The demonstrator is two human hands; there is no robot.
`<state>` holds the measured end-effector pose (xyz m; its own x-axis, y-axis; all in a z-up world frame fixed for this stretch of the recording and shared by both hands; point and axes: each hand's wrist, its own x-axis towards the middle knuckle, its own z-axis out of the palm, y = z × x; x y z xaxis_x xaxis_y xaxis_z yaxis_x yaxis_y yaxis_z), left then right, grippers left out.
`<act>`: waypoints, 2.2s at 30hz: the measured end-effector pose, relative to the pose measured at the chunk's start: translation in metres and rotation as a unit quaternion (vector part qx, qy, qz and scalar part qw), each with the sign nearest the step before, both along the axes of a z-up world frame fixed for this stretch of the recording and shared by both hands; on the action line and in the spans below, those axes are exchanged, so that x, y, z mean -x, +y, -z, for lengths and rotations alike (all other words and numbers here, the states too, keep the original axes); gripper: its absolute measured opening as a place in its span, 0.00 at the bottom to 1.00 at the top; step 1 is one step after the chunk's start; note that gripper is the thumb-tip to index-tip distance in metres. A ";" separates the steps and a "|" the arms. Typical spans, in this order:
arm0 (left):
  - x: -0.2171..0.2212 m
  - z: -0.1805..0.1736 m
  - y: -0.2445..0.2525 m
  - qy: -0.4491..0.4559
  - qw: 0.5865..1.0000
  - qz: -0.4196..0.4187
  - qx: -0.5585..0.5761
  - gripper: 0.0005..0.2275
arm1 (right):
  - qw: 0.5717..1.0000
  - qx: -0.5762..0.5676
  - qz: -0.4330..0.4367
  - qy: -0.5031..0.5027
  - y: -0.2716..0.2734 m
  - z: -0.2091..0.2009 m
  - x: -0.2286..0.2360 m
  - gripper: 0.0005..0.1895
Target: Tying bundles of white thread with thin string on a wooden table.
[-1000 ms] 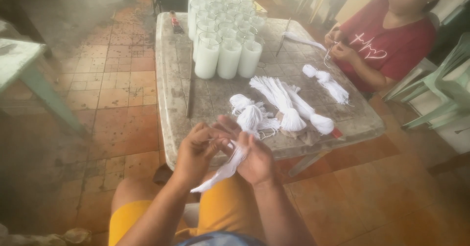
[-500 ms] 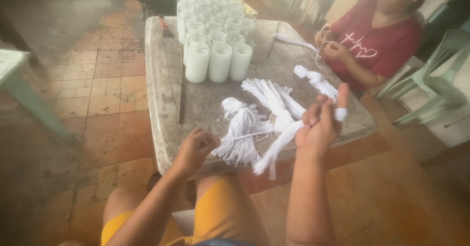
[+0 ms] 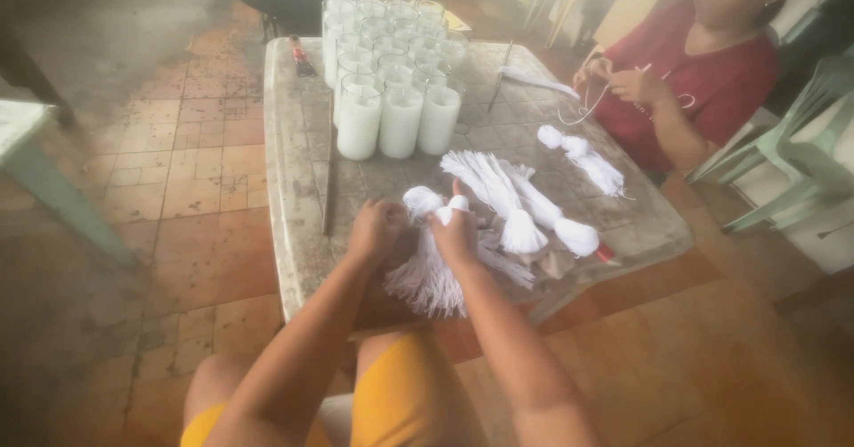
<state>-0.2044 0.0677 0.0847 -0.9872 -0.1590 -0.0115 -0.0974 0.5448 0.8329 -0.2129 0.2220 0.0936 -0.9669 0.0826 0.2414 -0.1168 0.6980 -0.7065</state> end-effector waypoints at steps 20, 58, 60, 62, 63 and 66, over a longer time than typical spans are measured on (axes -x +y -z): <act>0.010 0.025 -0.008 0.039 0.992 0.023 -0.121 0.10 | 0.955 0.250 -0.139 0.082 0.021 0.014 0.000 0.42; -0.094 -0.028 0.039 0.121 0.795 -0.099 -0.586 0.07 | 0.934 0.284 -0.192 0.098 0.001 -0.019 -0.082 0.07; -0.100 -0.038 0.046 0.115 0.820 -0.080 -0.554 0.09 | 0.944 0.268 -0.189 0.032 -0.003 -0.028 -0.088 0.06; -0.105 -0.044 0.044 0.093 0.832 -0.081 -0.541 0.10 | 0.949 0.278 -0.145 -0.043 -0.006 -0.024 -0.088 0.09; -0.098 -0.035 0.039 0.094 0.832 -0.085 -0.540 0.10 | 0.948 0.278 -0.148 -0.045 -0.001 -0.023 -0.084 0.09; -0.078 -0.001 0.014 0.097 0.764 -0.118 -0.627 0.07 | 0.916 0.373 -0.124 -0.079 0.013 -0.021 -0.071 0.09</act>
